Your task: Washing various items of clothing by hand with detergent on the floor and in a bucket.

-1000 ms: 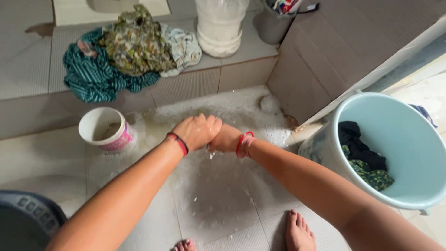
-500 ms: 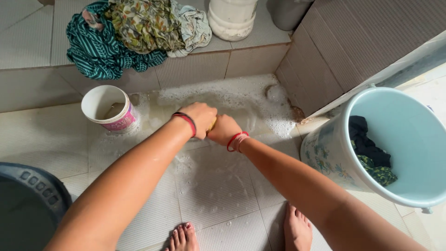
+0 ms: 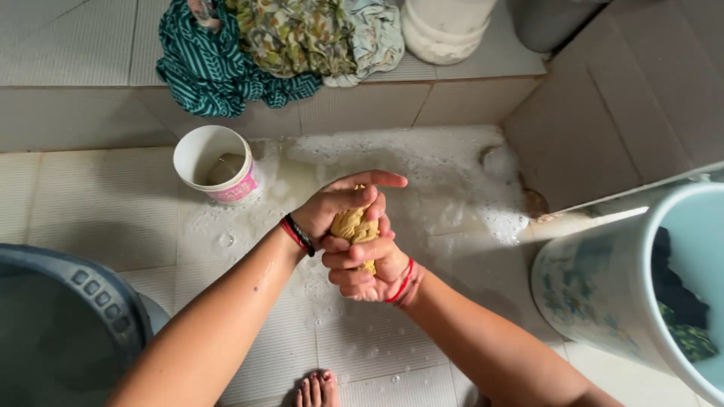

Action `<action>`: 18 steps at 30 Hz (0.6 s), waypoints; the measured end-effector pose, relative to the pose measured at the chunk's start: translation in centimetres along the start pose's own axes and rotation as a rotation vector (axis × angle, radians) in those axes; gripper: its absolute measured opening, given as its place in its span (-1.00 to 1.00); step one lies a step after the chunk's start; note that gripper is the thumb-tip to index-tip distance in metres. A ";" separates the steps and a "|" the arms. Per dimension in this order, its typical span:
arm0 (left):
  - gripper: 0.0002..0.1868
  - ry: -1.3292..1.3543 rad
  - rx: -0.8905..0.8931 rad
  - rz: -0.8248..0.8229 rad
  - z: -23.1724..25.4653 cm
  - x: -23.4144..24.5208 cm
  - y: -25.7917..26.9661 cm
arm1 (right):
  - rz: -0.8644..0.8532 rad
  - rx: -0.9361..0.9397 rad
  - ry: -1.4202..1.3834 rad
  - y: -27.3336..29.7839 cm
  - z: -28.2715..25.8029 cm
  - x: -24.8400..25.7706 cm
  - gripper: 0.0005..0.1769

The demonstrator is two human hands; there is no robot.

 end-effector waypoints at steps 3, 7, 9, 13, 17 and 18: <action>-0.53 -0.072 0.010 0.013 -0.4 1.9 0.3 | 0.358 -0.019 0.238 -0.1 -0.9 1.7 -0.75; -0.71 -0.377 0.025 0.232 -0.1 4.5 0.5 | 0.687 0.081 0.562 -0.5 -3.1 5.0 -0.73; -0.76 -0.503 0.013 0.258 -0.2 5.2 0.1 | 0.780 0.149 0.624 -0.6 -3.8 7.3 -0.72; -0.86 -0.812 -0.005 0.371 -0.5 6.2 -0.5 | 0.965 0.292 0.759 0.1 -5.7 11.8 -0.73; -0.91 -1.003 -0.042 0.441 -0.6 6.6 -1.2 | 1.045 0.364 0.765 0.5 -6.4 11.4 -0.82; -0.92 -1.101 -0.037 0.473 -0.6 6.8 -1.3 | 1.129 0.351 0.758 0.8 -6.5 11.5 -0.86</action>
Point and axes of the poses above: each hand's wrist, its own y-axis away from the middle knuckle, its own x-axis out of the back of the hand, z = x × y, the point moved 9 cm from there along -y, towards the middle knuckle, and after that the axes turned 8 degrees about -x, right-handed, at the moved point
